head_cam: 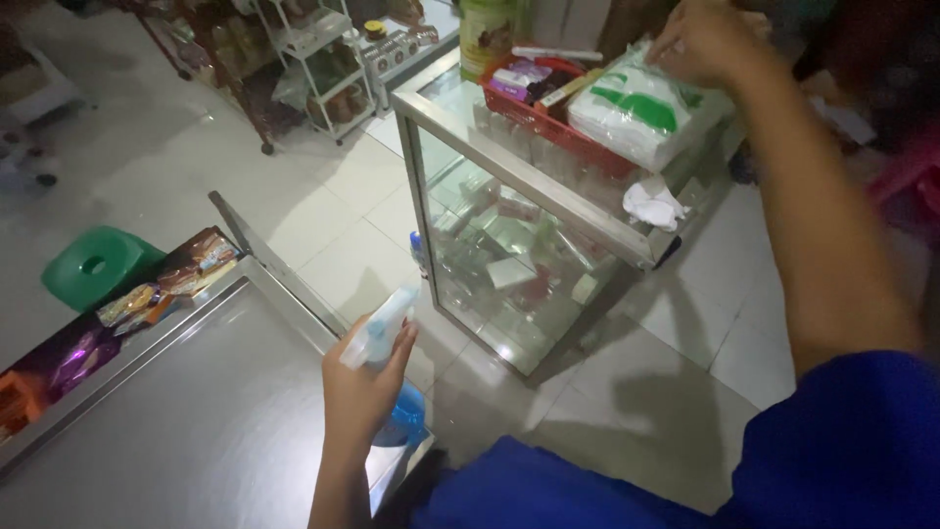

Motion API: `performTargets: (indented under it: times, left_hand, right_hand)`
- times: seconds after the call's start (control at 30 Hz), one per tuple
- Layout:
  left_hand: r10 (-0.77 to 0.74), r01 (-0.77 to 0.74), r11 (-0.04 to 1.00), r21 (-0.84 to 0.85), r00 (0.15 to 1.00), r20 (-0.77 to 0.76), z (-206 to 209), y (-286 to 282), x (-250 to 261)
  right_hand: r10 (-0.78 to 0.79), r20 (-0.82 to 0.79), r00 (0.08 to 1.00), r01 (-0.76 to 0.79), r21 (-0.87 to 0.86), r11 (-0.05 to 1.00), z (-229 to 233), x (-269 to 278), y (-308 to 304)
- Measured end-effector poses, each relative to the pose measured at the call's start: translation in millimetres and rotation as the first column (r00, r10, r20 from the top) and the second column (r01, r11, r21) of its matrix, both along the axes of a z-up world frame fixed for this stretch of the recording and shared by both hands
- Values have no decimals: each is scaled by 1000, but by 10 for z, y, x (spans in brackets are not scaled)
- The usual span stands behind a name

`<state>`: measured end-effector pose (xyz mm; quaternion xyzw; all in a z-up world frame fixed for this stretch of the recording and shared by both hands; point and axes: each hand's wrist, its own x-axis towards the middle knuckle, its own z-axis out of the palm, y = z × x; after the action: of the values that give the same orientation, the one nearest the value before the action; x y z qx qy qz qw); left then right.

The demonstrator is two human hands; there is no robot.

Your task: The person repeatedly sprays a cleaning solution onto a stainless steel countertop and wipes it with a white cloth. The person retrieves additional cloths from a nearby glass display case and continues wiping the same surface area.

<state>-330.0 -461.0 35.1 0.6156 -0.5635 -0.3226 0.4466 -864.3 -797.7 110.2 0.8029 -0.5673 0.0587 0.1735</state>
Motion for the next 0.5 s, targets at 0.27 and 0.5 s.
performTargets:
  times: [0.27,0.5]
  left_hand:
    - [28,-32,998,49,996,82,67,39,43]
    - [46,-50,998,44,994,95,113,69,63]
  right_hand:
    - [-95,-10,995,94,263,960,-3,207,-26]
    - [31,-24,999,-27,177,984,-129,138,-56]
